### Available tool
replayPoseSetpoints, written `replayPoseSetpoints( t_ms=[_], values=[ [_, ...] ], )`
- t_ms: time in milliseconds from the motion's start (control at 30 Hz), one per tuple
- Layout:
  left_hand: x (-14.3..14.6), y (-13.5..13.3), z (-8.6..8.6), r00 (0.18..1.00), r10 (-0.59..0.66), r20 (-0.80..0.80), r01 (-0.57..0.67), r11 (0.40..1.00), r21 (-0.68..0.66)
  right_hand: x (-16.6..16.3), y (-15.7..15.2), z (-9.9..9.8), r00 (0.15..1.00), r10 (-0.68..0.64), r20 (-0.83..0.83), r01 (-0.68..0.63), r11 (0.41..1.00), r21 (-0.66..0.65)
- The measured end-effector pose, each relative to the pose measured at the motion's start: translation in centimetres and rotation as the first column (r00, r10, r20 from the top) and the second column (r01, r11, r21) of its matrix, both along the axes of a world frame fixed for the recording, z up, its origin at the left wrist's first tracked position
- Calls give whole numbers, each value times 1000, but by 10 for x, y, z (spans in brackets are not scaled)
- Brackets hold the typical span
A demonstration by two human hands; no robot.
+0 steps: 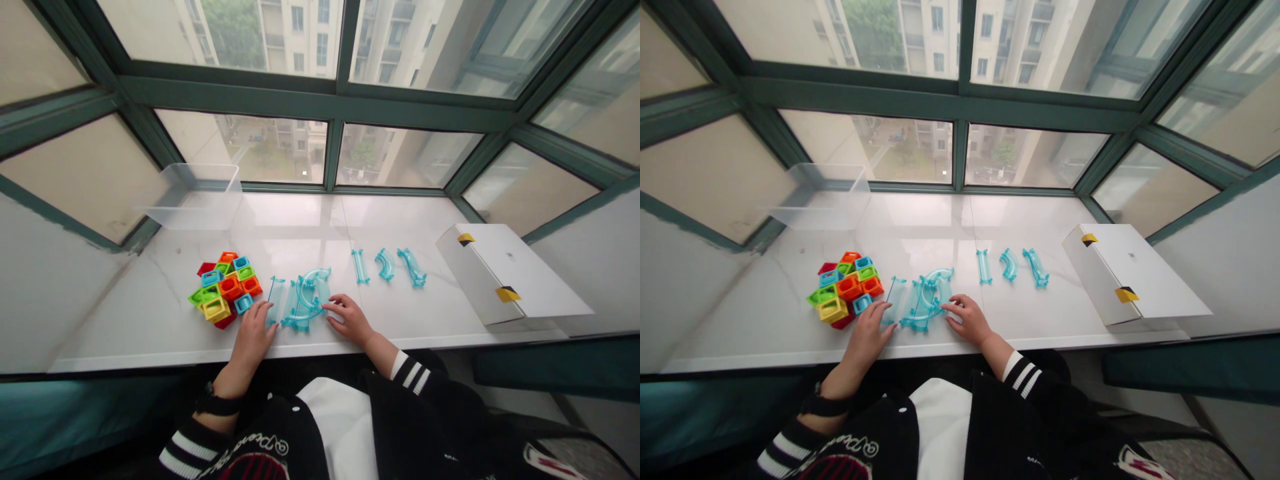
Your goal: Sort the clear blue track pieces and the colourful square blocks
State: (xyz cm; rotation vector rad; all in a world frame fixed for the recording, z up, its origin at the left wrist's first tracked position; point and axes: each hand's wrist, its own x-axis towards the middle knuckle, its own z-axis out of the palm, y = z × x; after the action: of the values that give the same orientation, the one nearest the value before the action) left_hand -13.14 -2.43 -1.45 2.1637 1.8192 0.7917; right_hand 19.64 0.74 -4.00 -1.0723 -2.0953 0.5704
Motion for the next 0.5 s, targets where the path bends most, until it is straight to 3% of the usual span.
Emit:
replayPoseSetpoints(
  t_ms=[167,300,500],
  values=[
    [3,0,22,995,63,72,-67,996,56,0,-1,2,1000,-10,-29,9,1000,-26],
    [12,0,34,980,82,182,-87,996,22,0,-2,5,997,-33,-72,29,998,-61],
    [43,11,50,945,-24,326,46,997,-60,0,-4,10,969,-145,-198,129,987,-95]
  ],
)
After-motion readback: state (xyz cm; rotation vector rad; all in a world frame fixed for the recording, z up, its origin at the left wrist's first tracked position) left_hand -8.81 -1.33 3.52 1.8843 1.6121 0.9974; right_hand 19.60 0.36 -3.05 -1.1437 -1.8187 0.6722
